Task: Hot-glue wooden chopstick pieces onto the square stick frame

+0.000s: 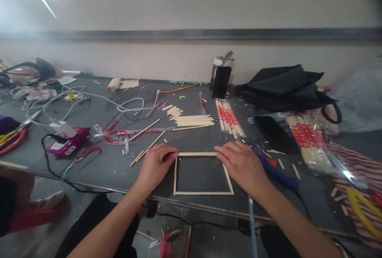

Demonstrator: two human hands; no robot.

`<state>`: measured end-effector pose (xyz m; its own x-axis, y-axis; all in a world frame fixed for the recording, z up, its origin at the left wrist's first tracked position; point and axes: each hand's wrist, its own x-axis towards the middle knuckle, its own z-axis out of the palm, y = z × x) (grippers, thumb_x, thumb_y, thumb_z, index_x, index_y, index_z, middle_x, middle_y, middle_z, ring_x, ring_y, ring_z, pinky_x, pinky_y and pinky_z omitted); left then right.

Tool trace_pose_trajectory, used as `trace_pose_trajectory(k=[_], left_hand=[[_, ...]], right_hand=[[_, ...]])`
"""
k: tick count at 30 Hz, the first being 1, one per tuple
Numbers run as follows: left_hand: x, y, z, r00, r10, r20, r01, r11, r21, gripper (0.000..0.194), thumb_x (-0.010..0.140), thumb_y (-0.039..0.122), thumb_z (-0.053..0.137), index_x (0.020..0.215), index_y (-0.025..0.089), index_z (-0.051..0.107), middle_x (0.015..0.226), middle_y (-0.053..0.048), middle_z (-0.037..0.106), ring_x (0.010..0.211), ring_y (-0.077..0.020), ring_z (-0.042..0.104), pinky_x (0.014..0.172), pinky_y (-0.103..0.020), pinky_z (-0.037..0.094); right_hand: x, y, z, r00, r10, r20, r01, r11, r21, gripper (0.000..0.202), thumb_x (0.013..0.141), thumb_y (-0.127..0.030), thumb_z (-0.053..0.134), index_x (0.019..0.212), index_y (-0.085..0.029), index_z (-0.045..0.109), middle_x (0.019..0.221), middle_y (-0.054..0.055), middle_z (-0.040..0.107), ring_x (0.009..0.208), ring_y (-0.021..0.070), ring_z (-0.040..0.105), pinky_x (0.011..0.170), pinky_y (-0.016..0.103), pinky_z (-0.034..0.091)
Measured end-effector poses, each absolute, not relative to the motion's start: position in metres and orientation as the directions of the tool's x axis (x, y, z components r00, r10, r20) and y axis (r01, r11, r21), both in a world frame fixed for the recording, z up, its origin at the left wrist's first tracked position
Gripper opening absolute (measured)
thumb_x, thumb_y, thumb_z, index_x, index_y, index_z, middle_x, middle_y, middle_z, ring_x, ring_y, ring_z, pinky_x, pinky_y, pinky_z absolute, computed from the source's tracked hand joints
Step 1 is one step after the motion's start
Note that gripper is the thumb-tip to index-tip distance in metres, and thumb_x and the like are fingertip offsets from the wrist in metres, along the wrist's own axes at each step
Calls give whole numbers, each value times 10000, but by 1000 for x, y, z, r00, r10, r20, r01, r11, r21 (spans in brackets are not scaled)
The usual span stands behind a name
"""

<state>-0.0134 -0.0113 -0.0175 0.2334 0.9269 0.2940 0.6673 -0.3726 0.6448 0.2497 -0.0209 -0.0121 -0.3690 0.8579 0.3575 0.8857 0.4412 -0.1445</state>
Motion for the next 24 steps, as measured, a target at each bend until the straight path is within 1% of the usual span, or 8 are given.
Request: trace_pose_trajectory(k=[4,10,13,17,24], left_hand=[[-15,-11,-16,251,925,285,669,-378,639,122,855,208,611,888,201,729,798,-13,676,724,-135,603,679,-251,444],[-15,-9,-18,268,914,306,652,-406,640,139,853,185,597,876,210,732,812,-15,688,743,-138,618,686,-248,455],[-15,-9,-18,259,914,312,647,-404,647,149,853,172,587,846,216,729,797,-9,688,741,-137,620,682,-248,453],[-13,-9,-17,250,917,311,648,-397,650,156,843,155,586,817,217,727,779,-7,692,724,-138,620,679,-255,455],[-12,-9,-16,242,920,308,667,-389,636,142,843,173,594,814,216,726,790,-13,700,729,-147,625,696,-275,463]], right_hand=[[261,-18,-9,-333,885,327,898,403,-176,208,903,-193,554,1042,-169,707,883,56,679,851,225,575,785,352,430],[261,-16,-10,-346,903,256,900,396,-182,178,913,-233,552,949,-214,725,847,38,680,840,218,587,754,346,422],[260,-16,-11,-342,905,253,900,393,-187,183,919,-226,539,901,-216,721,833,35,678,834,206,590,753,331,414],[260,-15,-14,-339,905,257,897,393,-200,200,927,-211,516,886,-224,712,835,29,676,822,186,591,748,306,408],[261,-14,-19,-327,906,268,900,385,-204,187,923,-225,517,872,-225,698,828,26,673,819,191,595,735,309,397]])
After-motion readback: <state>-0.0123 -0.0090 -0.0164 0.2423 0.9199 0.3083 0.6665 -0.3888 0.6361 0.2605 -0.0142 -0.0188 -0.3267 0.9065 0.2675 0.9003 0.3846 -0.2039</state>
